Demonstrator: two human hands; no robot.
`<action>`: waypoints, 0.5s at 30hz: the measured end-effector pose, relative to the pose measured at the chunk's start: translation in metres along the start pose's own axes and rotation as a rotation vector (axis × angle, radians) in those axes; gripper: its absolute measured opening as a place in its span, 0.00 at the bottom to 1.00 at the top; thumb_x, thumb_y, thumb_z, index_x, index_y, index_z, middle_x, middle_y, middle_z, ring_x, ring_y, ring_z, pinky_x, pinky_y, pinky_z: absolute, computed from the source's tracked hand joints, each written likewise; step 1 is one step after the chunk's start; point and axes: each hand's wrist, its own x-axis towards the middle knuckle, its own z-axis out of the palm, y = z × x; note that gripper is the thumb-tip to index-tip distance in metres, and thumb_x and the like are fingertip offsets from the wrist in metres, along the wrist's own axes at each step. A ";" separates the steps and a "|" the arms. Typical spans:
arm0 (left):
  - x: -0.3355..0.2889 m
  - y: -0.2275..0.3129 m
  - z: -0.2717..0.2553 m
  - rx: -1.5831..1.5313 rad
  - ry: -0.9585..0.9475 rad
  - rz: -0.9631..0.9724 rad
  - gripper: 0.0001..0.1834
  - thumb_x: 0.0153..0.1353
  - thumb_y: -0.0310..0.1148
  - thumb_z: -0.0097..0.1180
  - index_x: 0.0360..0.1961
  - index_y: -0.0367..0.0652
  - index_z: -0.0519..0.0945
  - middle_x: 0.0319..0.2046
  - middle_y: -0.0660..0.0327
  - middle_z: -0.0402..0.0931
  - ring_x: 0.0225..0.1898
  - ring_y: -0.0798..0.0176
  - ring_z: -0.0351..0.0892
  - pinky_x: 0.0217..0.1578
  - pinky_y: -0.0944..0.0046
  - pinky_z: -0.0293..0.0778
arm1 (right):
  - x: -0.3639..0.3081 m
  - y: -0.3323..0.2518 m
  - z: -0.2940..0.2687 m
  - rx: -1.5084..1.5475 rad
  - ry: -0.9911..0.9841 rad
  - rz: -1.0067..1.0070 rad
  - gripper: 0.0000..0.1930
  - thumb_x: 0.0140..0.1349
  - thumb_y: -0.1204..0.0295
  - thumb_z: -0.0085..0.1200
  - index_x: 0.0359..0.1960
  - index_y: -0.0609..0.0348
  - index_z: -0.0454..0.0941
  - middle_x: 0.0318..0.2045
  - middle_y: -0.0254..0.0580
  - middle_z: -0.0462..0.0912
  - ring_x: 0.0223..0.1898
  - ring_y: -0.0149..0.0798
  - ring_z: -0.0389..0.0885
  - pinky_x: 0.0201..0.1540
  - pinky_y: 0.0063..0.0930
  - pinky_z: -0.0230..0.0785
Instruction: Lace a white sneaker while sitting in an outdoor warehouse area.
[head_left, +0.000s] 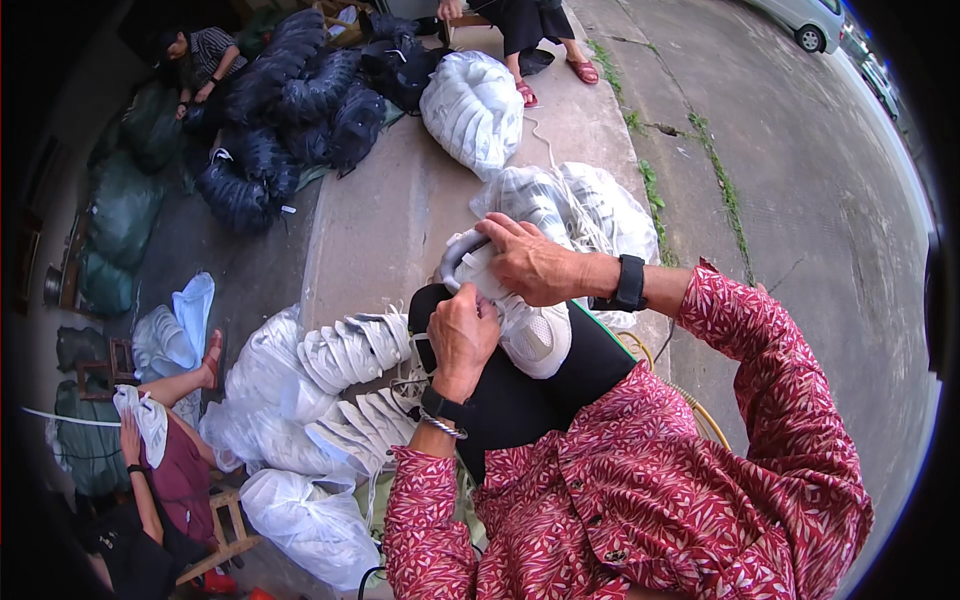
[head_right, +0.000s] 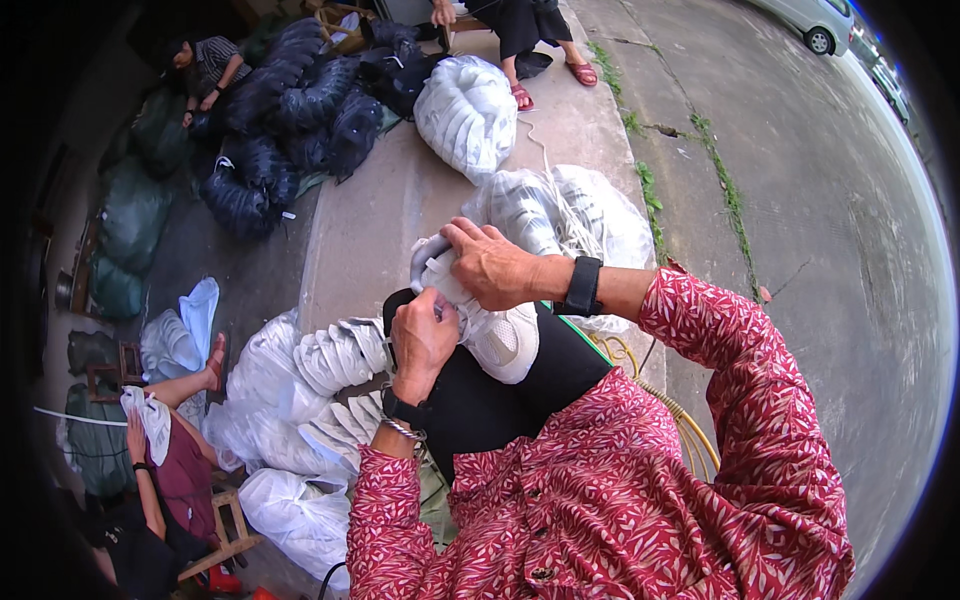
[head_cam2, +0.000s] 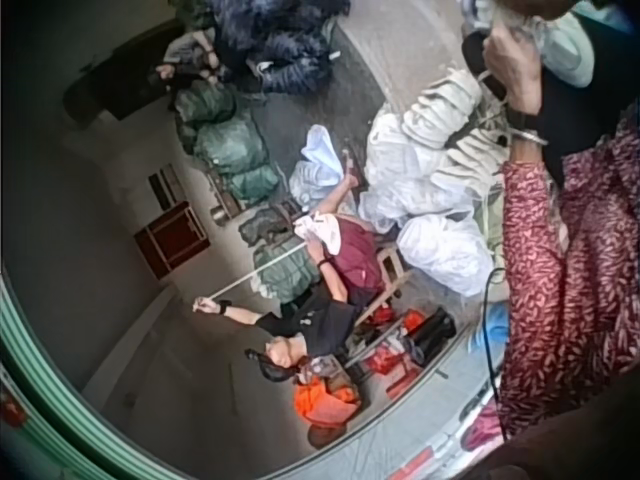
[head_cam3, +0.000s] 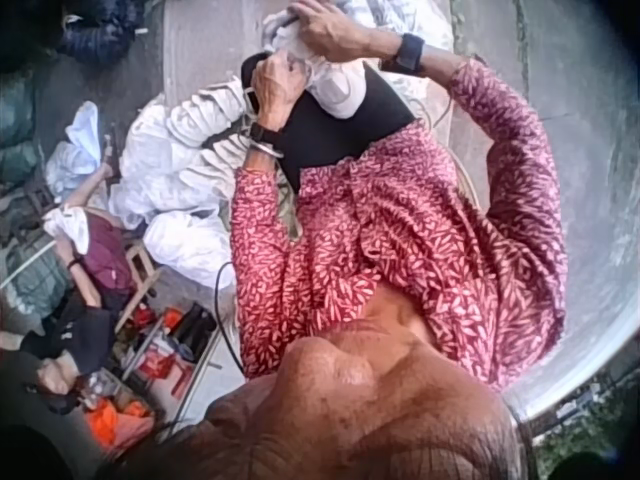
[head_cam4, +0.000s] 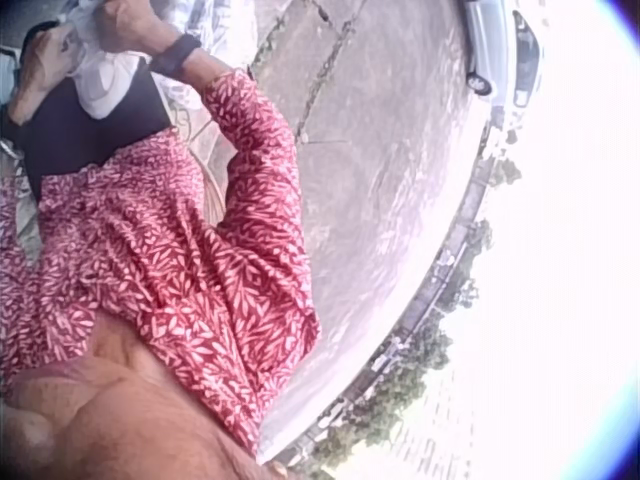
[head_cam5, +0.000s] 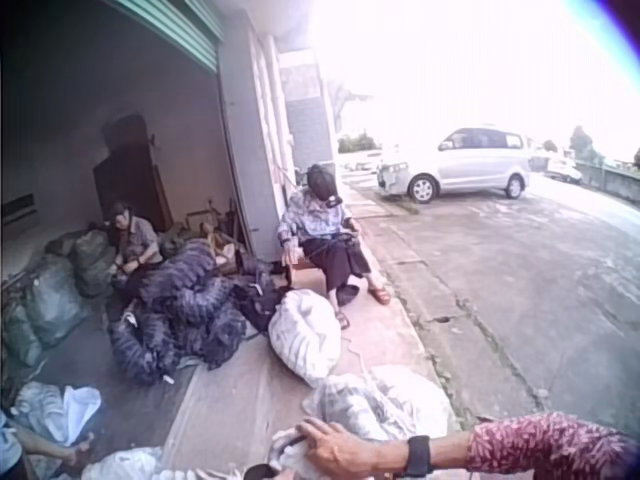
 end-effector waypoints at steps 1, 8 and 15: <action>-0.001 0.000 0.000 0.009 -0.026 -0.003 0.05 0.48 0.29 0.53 0.24 0.38 0.76 0.20 0.44 0.75 0.27 0.41 0.77 0.28 0.48 0.71 | 0.000 0.000 -0.002 0.009 0.053 -0.036 0.09 0.39 0.74 0.56 0.22 0.68 0.79 0.55 0.64 0.61 0.61 0.59 0.54 0.54 0.48 0.57; 0.002 -0.001 0.005 -0.019 0.010 0.017 0.05 0.48 0.28 0.53 0.23 0.38 0.76 0.20 0.45 0.75 0.26 0.41 0.77 0.28 0.48 0.71 | 0.005 -0.004 -0.003 -0.163 -0.073 0.033 0.09 0.40 0.75 0.56 0.23 0.69 0.78 0.52 0.65 0.62 0.60 0.59 0.54 0.54 0.47 0.56; 0.003 -0.004 0.006 -0.034 0.023 0.021 0.05 0.49 0.28 0.52 0.23 0.37 0.76 0.20 0.44 0.75 0.26 0.41 0.76 0.27 0.48 0.71 | 0.002 0.006 0.009 0.076 0.039 -0.002 0.08 0.45 0.74 0.55 0.24 0.69 0.76 0.51 0.64 0.63 0.59 0.58 0.56 0.55 0.47 0.55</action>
